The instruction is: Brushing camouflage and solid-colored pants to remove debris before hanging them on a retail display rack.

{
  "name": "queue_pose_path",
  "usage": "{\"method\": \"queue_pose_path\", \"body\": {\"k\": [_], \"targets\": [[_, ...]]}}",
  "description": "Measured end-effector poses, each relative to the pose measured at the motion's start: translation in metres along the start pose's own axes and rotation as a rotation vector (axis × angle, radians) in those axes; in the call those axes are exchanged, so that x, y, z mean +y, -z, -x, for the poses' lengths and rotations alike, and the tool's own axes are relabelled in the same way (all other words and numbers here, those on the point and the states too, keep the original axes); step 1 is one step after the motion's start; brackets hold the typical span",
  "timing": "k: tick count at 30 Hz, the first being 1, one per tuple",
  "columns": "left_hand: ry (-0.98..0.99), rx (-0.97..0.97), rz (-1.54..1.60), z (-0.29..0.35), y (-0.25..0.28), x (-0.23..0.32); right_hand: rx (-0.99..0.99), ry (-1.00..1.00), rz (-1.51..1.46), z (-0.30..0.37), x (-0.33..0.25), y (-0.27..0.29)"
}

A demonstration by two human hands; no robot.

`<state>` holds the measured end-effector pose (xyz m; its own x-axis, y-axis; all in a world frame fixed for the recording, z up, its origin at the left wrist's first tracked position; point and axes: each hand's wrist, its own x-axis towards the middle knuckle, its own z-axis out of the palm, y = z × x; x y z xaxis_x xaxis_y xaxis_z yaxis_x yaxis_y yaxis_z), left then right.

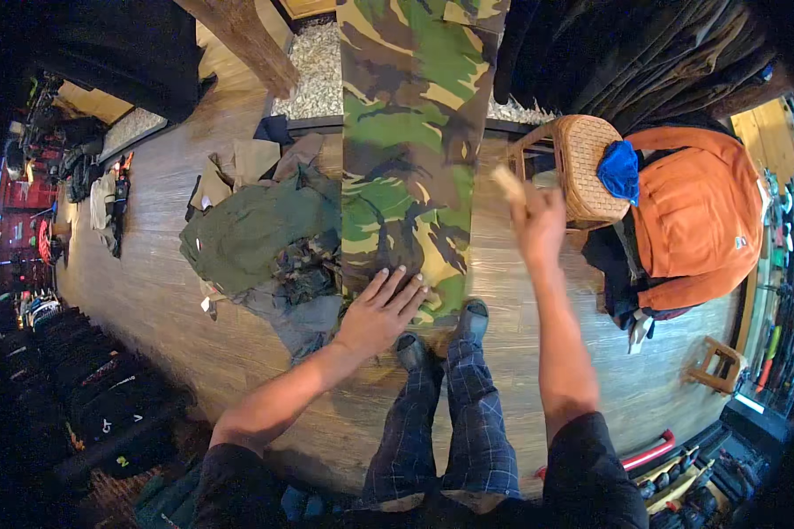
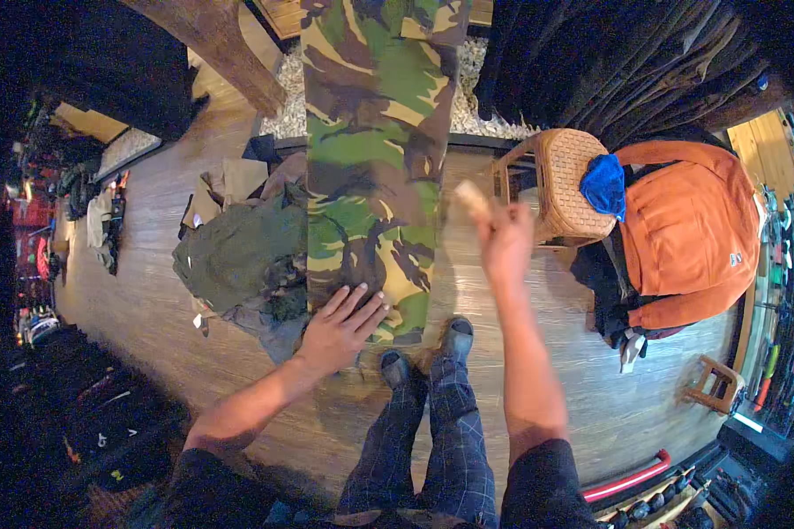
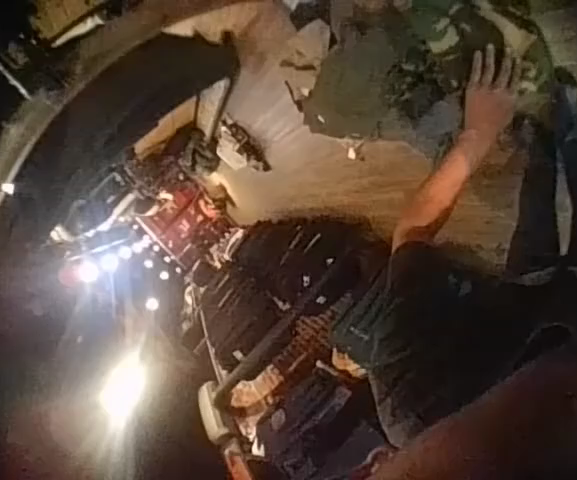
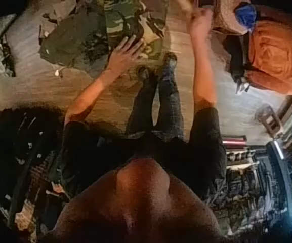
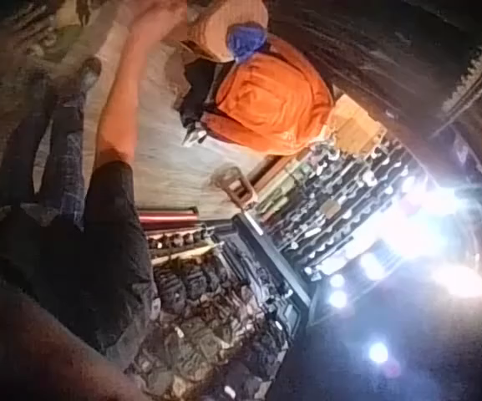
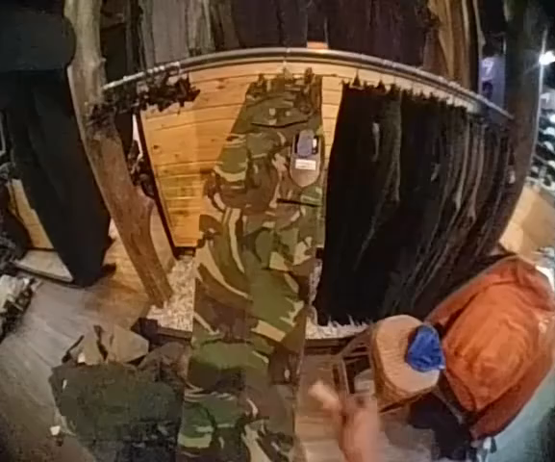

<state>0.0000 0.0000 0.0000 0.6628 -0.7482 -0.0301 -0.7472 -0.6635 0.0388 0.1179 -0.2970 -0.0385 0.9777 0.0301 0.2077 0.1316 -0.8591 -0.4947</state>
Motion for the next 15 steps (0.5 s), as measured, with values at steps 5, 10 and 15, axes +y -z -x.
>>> {"method": "queue_pose_path", "body": {"k": [5,10,15], "targets": [[0.083,0.017,0.098,-0.02,-0.012,-0.004,-0.121,-0.178,-0.814,-0.015,-0.038,-0.027],[0.127,0.022,0.132,-0.004,0.019,-0.003,0.386,-0.144,-0.081,-0.088,-0.006,0.018],[0.206,-0.009,0.159,0.003,0.018,0.003,-0.286,0.158,-0.46,-0.051,-0.058,-0.002]]}}
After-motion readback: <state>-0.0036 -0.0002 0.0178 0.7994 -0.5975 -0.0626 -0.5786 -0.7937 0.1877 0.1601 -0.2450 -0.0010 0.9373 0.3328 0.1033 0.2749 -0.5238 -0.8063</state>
